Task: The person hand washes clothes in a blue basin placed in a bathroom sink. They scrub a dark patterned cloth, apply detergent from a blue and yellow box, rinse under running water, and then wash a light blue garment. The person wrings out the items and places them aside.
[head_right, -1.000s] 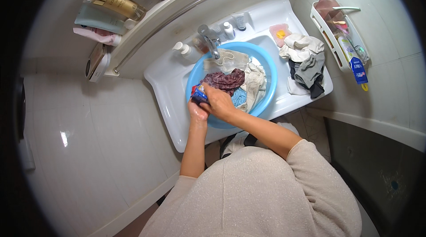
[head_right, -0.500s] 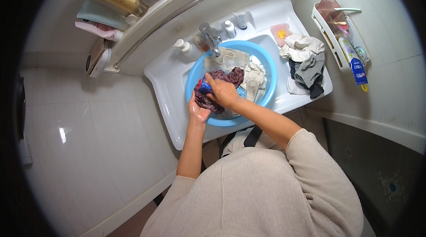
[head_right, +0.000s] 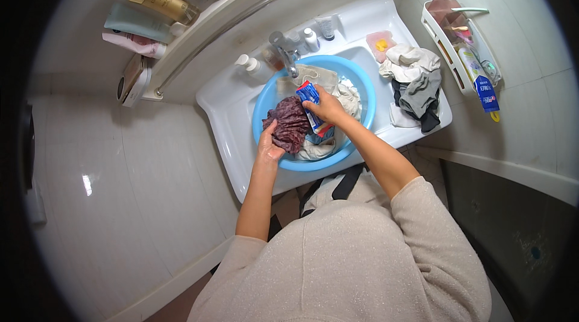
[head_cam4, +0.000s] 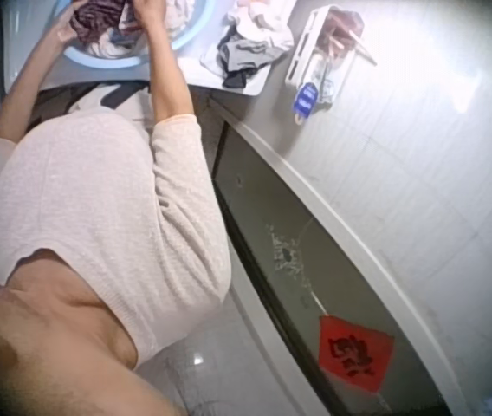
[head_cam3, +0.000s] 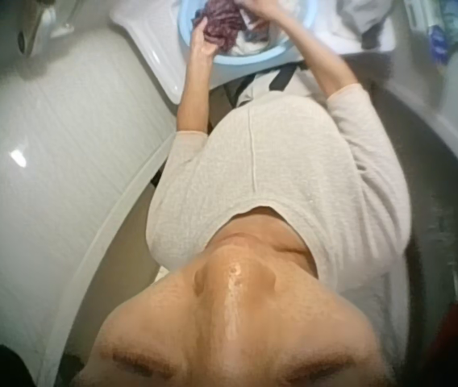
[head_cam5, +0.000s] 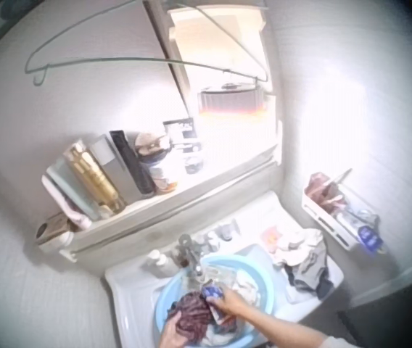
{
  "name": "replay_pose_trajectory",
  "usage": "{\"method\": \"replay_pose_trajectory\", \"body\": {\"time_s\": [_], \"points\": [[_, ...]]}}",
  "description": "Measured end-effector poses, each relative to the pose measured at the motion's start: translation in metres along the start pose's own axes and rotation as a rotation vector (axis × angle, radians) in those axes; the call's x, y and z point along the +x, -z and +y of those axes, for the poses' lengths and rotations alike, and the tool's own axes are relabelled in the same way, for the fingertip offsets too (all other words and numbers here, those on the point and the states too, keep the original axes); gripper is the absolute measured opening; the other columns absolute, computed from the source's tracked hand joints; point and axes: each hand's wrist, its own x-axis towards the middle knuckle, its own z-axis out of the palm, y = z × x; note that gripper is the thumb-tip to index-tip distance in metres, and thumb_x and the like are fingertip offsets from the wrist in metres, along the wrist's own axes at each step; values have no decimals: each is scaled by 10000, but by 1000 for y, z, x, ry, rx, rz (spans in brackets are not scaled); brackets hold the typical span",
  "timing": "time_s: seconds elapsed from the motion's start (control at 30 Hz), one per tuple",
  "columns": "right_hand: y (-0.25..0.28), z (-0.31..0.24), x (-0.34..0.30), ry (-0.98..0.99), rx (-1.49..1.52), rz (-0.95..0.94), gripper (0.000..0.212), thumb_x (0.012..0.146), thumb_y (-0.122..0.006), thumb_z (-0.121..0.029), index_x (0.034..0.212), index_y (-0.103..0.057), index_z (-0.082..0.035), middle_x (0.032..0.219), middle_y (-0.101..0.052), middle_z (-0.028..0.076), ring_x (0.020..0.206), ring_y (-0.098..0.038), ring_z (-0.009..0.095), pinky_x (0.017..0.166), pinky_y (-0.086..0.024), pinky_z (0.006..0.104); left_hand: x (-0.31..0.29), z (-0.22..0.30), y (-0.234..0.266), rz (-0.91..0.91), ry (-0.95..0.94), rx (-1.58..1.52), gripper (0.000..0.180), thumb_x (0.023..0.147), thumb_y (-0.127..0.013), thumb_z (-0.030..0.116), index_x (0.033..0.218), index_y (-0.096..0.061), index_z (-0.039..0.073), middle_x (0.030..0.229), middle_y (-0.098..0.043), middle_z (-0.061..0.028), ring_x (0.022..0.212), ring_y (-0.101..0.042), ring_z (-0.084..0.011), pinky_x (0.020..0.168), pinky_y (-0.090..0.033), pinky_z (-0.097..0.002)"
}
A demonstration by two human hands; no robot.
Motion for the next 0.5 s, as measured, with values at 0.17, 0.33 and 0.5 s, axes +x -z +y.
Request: {"method": "replay_pose_trajectory", "body": {"time_s": [0.17, 0.33, 0.5], "points": [[21, -56, -20, -111, -19, -72, 706, 780, -655, -402, 1318, -377, -39, 1010, -610, 243, 940, -599, 374, 798, -474, 404, -16, 13, 8, -198, -47, 84, 461, 961, -388, 339, 1290, -412, 18, 1275, -497, -155, 1169, -487, -303, 1004, -379, -465], [-16, -59, -50, 530, -224, -81, 713, 789, -660, -247, 1368, -292, -50, 1022, -587, 217, 902, -579, 374, 744, -481, 417, -23, 16, -18, -276, -44, 31, 474, 975, -326, 368, 1300, -411, 32, 1276, -499, -128, 1179, -475, -285, 1017, -361, -443], [-19, -36, -8, 233, -279, 28, 647, 824, -609, -260, 1335, -307, -3, 967, -594, 234, 856, -584, 395, 723, -481, 441, -18, 9, -34, -299, -43, -76, 489, 984, -262, 386, 1292, -409, 36, 1305, -465, -131, 1204, -448, -294, 1034, -331, -456]]}}
